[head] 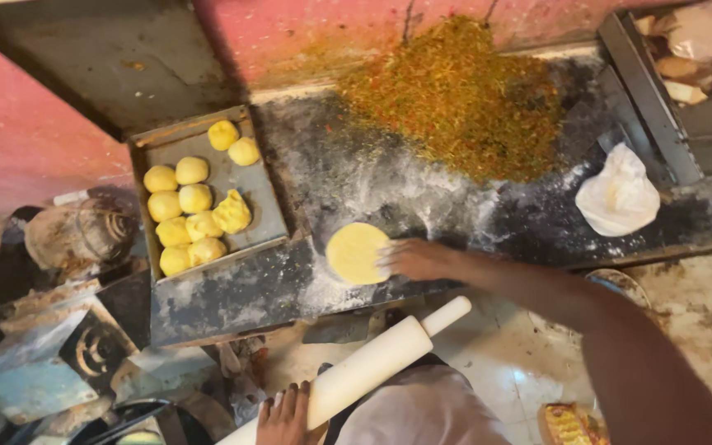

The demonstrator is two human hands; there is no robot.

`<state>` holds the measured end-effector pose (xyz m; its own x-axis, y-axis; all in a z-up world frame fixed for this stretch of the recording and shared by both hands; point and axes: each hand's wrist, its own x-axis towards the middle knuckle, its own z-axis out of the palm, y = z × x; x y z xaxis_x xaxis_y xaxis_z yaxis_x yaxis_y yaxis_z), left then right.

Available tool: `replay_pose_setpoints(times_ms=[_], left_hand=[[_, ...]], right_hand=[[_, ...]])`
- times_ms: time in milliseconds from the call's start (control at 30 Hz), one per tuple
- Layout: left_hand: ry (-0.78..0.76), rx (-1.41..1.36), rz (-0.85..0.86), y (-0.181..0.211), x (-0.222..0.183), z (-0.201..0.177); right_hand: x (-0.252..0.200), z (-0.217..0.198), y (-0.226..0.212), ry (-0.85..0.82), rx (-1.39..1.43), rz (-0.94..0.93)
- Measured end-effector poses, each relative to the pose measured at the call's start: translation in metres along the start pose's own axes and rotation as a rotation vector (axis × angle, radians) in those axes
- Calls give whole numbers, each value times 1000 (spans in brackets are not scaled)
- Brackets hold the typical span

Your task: The person rolls out dough with a rolling pin on a flour-covered workbench, places vegetable stuffing onto the dough by hand, and folds it closed before rolling it flat again.

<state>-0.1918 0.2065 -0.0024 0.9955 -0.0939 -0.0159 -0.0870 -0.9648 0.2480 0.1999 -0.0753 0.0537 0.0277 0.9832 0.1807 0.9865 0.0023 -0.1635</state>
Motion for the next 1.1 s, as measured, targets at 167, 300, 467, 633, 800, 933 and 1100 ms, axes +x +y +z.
replay_pose_setpoints(times_ms=[167,300,467,633,800,933,1100], left_hand=[[-14,-6,51,26,51,-23],[-32,-32,125,57,107,-56],[-72,-23,145,97,161,-88],[-54,-131,26,111,205,-98],[-298,-89,-202,99,270,-109],[-231,120,-328,60,342,-126],[96,60,-444,23,362,-123]], right_hand=[[-26,-75,40,-23,344,704],[-13,-98,50,260,751,811],[-34,-88,35,341,1042,1304],[-106,-82,40,115,15,754],[-113,-65,96,-43,56,1085],[-65,-45,168,46,-61,1033],[-53,-43,185,247,-93,926]])
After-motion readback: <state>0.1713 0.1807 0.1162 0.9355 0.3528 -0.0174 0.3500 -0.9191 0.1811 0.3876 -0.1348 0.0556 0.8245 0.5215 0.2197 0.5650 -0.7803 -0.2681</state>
